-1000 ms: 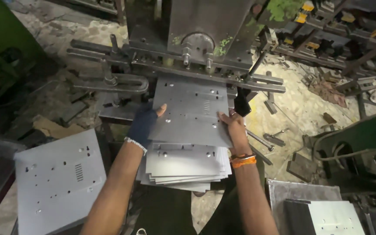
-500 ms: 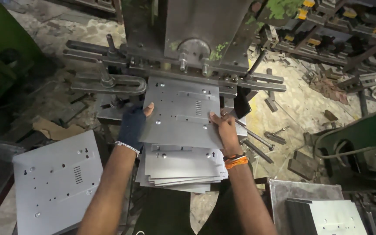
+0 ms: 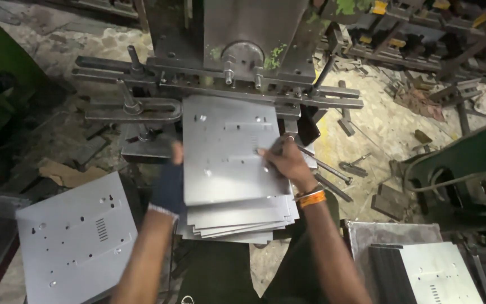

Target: The worker is organizing and stacking stamped metal plates at a factory workstation.

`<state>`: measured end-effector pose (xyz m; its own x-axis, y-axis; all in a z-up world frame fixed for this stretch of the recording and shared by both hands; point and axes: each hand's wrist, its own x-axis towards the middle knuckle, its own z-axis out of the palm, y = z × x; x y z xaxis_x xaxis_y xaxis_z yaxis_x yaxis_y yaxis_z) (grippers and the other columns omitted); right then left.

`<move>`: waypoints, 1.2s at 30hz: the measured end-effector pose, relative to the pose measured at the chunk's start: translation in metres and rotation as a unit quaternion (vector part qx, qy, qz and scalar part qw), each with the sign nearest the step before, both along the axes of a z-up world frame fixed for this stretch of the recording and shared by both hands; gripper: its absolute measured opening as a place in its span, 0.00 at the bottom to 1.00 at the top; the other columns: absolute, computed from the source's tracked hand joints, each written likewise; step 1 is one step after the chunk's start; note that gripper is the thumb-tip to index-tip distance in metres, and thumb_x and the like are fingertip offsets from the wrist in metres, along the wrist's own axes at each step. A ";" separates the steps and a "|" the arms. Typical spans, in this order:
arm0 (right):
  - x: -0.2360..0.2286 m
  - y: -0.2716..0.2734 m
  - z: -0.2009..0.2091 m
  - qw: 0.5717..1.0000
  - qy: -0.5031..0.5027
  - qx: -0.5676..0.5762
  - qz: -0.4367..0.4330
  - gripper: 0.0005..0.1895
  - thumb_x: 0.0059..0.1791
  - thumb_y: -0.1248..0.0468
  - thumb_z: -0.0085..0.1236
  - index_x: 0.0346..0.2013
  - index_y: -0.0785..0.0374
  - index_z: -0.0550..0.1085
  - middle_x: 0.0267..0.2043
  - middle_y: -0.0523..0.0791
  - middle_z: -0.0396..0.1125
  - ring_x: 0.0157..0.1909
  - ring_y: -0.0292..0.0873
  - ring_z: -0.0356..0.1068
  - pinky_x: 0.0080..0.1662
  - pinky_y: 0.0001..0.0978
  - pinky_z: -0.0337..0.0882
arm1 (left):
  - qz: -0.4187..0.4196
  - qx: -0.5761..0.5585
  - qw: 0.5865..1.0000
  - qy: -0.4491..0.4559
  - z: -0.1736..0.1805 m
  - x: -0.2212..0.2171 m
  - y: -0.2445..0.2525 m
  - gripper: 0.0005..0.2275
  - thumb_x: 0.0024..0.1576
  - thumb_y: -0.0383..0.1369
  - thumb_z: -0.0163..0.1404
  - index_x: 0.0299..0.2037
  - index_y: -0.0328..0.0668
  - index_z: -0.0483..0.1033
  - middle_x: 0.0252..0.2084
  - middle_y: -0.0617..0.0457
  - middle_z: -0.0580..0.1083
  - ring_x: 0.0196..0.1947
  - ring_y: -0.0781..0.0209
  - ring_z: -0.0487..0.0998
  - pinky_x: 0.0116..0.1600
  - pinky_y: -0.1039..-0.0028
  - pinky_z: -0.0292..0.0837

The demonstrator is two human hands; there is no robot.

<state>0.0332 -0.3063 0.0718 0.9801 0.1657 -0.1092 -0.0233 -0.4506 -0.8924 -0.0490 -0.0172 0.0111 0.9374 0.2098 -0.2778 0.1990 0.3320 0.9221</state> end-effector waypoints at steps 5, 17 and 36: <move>0.021 0.013 0.006 0.978 -0.055 -0.057 0.191 0.37 0.42 0.55 0.72 0.61 0.65 0.68 0.60 0.56 0.62 0.59 0.51 0.65 0.51 0.38 0.74 | -0.084 -0.424 0.898 -0.081 -0.040 -0.016 -0.003 0.40 0.59 0.65 0.37 0.67 0.36 0.65 0.60 0.41 0.72 0.57 0.46 0.74 0.63 0.56 0.67; -0.042 0.056 0.005 0.917 -0.250 -0.271 0.153 0.51 0.39 0.45 0.72 0.68 0.62 0.59 0.75 0.54 0.46 0.76 0.59 0.43 0.69 0.61 0.45 | -0.167 0.131 0.976 0.039 0.005 -0.049 -0.014 0.30 0.54 0.53 0.53 0.55 0.33 0.79 0.49 0.43 0.82 0.49 0.52 0.81 0.54 0.63 0.73; -0.019 0.008 0.004 0.939 0.074 0.328 -0.065 0.18 0.48 0.70 0.57 0.52 0.71 0.72 0.39 0.44 0.73 0.36 0.37 0.71 0.40 0.28 0.72 | -0.107 0.230 0.967 0.027 -0.076 0.138 0.045 0.40 0.52 0.62 0.52 0.59 0.27 0.77 0.58 0.39 0.78 0.59 0.54 0.75 0.63 0.66 0.67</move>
<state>0.0146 -0.2985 0.0754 0.9788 0.1255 -0.1619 -0.1858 0.2113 -0.9596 0.0886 0.0275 -0.0651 0.9599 0.1258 -0.2504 0.2692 -0.1653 0.9488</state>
